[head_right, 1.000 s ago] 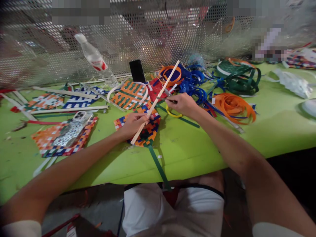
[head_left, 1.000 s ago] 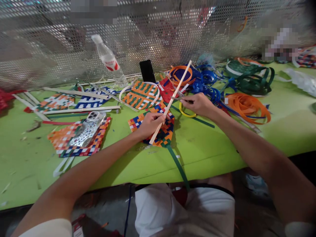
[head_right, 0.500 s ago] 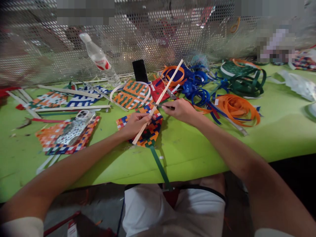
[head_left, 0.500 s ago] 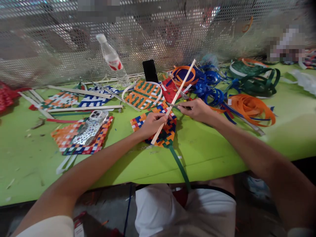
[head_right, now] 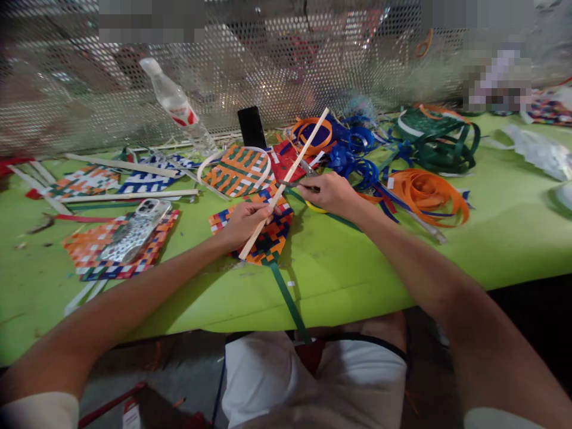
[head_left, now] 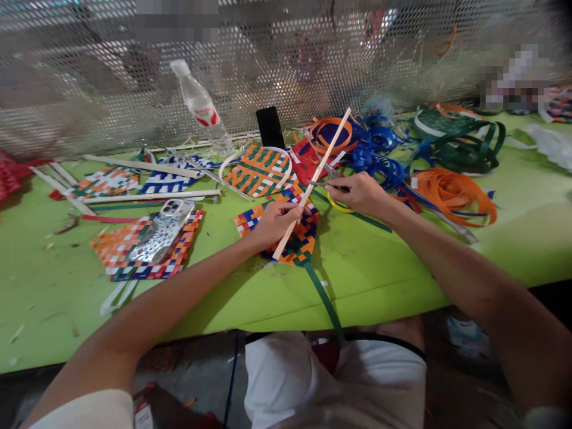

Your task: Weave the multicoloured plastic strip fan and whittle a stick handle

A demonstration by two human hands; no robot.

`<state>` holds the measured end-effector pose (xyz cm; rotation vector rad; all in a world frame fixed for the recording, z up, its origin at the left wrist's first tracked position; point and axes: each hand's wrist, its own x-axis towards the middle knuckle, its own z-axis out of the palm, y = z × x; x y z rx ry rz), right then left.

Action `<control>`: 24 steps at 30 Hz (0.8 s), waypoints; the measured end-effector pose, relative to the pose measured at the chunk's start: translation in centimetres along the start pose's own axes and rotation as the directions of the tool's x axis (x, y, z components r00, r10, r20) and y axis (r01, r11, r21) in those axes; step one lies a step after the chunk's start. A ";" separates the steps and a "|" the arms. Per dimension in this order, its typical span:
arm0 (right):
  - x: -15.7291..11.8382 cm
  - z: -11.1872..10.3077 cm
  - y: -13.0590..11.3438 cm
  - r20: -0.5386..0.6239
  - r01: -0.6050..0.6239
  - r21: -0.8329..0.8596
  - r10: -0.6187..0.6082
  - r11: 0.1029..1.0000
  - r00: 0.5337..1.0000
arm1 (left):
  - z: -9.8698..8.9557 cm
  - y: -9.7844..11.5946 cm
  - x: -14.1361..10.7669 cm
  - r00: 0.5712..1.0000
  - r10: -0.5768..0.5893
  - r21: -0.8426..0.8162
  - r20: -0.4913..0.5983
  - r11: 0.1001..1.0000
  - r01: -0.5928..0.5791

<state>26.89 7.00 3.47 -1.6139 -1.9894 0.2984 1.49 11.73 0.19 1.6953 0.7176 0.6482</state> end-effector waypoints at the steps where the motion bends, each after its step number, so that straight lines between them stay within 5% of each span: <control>1: 0.0 0.1 -0.1 0.015 0.007 -0.001 -0.007 1.000 1.000 | 0.0 0.1 0.0 1.000 -0.003 0.013 -0.002 1.000 0.003; 5: 0.0 0.3 -0.1 0.043 0.034 -0.040 -0.032 0.999 0.999 | 0.0 0.2 0.1 0.999 -0.007 0.030 -0.032 1.000 0.008; 12: 0.5 -0.7 2.6 -0.096 -0.063 -0.083 0.055 0.995 0.994 | 0.0 0.2 -0.1 1.000 0.011 -0.008 0.026 1.000 -0.011; 24: 0.2 -0.4 1.5 -0.034 0.007 -0.005 -0.008 1.000 0.999 | -0.2 0.2 -0.1 0.999 0.009 0.021 0.031 1.000 -0.010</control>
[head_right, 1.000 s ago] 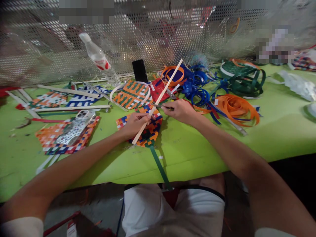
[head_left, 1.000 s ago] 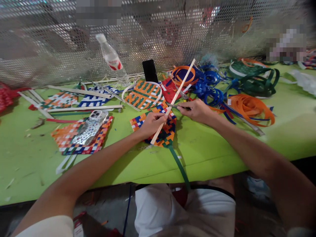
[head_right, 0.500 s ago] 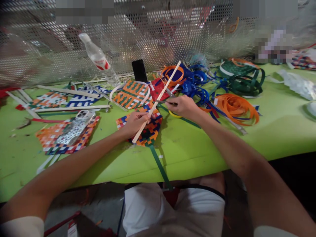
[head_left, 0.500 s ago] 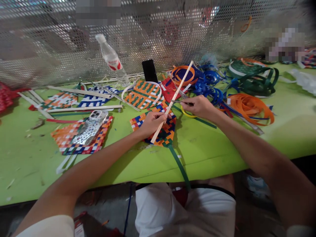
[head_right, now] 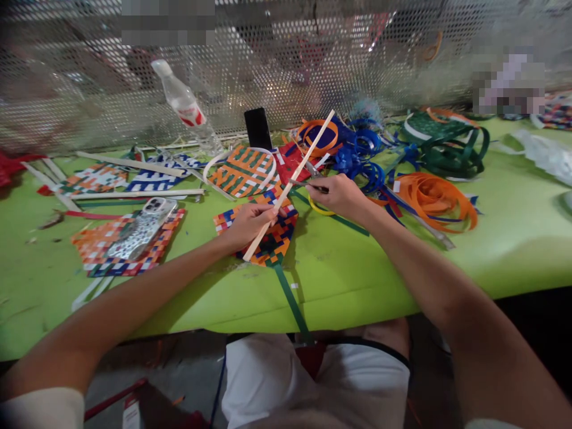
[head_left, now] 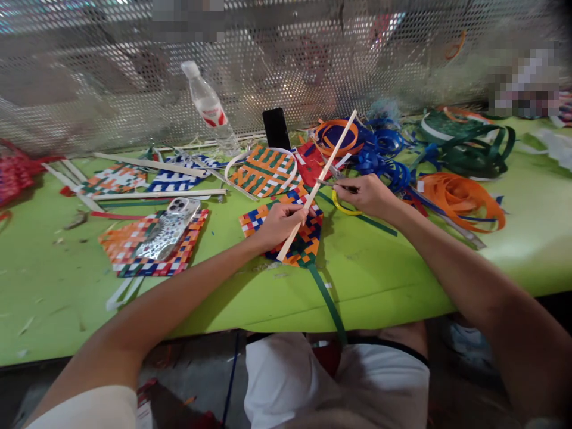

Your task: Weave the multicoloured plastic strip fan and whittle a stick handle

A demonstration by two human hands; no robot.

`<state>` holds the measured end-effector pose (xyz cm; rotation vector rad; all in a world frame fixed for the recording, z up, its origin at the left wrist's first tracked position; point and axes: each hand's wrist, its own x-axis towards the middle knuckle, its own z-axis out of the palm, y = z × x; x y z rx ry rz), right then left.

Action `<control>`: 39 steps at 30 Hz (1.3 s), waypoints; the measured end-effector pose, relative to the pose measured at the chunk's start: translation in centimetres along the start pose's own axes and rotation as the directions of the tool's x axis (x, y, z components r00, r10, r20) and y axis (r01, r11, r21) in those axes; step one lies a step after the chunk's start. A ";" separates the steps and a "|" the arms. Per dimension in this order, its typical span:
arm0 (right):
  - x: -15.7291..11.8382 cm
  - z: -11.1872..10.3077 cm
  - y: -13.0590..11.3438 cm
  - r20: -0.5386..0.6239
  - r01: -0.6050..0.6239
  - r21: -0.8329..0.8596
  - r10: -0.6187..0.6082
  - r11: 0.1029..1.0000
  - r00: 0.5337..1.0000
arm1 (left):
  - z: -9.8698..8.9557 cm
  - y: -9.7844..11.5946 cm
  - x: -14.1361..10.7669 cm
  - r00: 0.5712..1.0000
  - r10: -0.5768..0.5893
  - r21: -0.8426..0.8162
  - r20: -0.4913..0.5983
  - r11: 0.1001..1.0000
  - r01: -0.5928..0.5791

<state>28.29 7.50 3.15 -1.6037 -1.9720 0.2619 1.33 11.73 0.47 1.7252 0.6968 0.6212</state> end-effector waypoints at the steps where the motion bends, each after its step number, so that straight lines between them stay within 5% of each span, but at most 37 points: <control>1: 0.0 0.0 0.0 -0.001 0.003 0.005 -0.003 1.000 1.000 | 0.0 0.0 0.0 1.000 -0.001 0.001 0.001 1.000 0.001; 39: -0.1 0.1 0.2 0.017 0.015 0.028 -0.016 0.999 1.000 | 0.1 0.3 -0.1 1.000 0.005 0.063 0.001 0.998 -0.005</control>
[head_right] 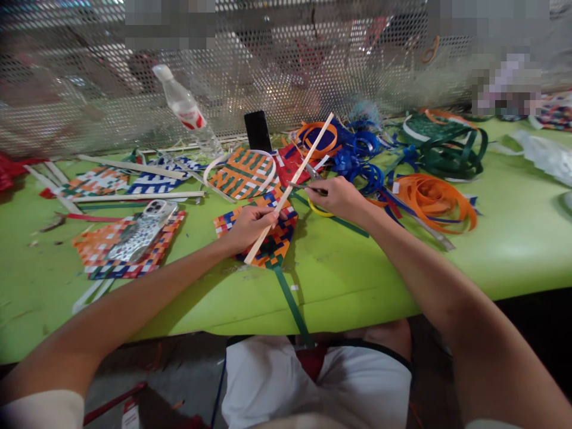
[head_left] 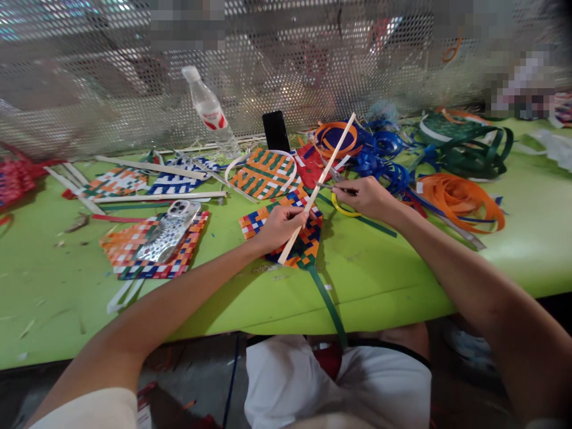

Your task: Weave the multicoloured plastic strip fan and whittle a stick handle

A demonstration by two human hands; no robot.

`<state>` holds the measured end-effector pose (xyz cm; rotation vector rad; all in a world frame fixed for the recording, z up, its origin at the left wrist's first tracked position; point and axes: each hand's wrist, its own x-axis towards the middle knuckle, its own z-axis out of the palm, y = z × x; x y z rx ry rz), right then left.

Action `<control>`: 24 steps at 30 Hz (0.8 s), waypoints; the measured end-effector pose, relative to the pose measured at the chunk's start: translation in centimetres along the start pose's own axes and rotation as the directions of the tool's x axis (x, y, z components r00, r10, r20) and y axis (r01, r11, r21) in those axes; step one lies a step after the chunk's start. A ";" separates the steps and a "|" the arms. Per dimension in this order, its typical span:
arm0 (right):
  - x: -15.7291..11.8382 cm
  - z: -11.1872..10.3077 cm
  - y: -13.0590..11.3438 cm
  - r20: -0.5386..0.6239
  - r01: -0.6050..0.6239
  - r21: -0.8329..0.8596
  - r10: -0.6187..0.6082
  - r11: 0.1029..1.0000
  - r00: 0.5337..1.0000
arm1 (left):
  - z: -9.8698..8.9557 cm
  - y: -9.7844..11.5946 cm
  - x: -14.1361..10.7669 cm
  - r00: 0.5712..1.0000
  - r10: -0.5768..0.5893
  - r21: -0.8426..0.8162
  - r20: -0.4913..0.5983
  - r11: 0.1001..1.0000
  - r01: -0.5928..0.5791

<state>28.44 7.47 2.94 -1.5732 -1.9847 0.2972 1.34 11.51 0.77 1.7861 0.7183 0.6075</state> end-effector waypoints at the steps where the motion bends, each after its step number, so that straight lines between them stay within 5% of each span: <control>1: 0.0 0.0 0.0 0.001 -0.001 0.001 0.001 1.000 1.000 | 0.0 0.0 0.0 1.000 0.004 0.001 -0.001 1.000 -0.004; 24: -0.1 -0.1 -0.3 0.025 -0.016 0.002 0.016 1.000 1.000 | 0.0 0.2 -0.1 1.000 0.016 0.053 0.012 0.998 -0.016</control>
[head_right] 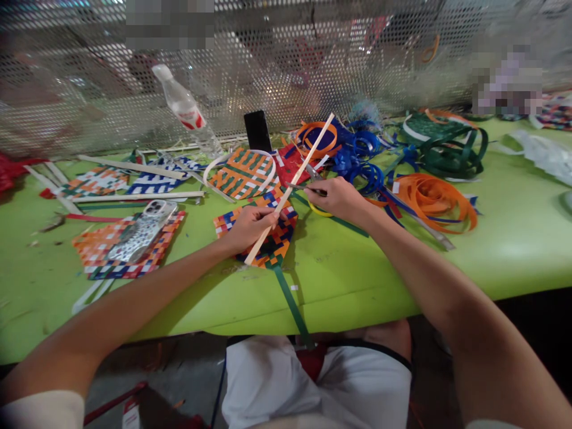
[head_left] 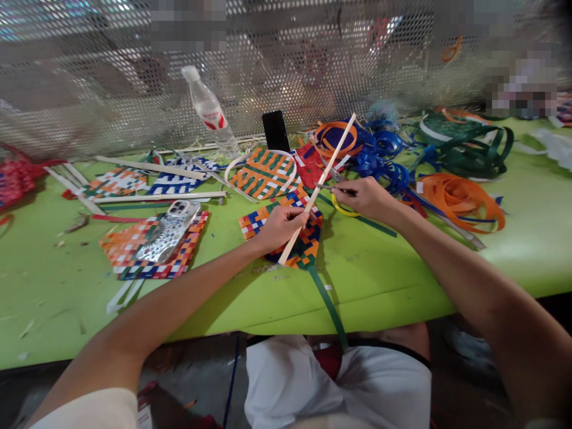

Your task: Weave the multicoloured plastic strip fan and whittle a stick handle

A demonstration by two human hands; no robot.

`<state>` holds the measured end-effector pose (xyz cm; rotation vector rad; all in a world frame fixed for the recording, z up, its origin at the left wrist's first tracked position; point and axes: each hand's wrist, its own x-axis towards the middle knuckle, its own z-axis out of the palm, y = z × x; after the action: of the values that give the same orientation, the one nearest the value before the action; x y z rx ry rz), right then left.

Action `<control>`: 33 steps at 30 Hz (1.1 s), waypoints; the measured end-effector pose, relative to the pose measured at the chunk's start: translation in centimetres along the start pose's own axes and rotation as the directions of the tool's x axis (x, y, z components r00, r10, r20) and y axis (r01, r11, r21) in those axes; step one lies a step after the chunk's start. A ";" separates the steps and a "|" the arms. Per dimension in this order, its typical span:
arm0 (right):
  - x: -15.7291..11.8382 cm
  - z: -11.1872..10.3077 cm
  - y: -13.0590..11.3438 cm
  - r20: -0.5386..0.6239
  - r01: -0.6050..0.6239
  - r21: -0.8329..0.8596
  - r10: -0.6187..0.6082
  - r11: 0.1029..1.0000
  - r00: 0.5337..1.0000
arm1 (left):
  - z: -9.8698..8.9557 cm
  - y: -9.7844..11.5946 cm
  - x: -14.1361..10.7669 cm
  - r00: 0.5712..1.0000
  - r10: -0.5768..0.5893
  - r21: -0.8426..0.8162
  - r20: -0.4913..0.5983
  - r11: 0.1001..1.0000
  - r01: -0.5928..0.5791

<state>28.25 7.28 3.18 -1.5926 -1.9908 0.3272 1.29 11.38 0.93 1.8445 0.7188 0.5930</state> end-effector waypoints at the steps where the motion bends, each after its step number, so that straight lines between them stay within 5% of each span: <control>1: 0.0 0.0 0.0 -0.002 -0.001 -0.001 0.001 1.000 1.000 | 0.0 0.0 0.0 1.000 -0.002 -0.002 -0.001 1.000 0.002; 19: 0.1 0.1 0.4 -0.009 0.006 -0.004 -0.006 1.000 1.000 | 0.0 0.0 0.0 1.000 0.004 -0.014 0.007 1.000 -0.004; 33: -0.3 0.9 -1.9 -0.060 -0.017 -0.123 0.010 0.992 0.998 | 0.1 -0.2 0.2 0.999 -0.021 -0.019 -0.048 1.000 0.020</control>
<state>26.18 6.66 3.36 -1.6724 -1.9895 0.1618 1.42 11.50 0.72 1.8093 0.7610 0.6300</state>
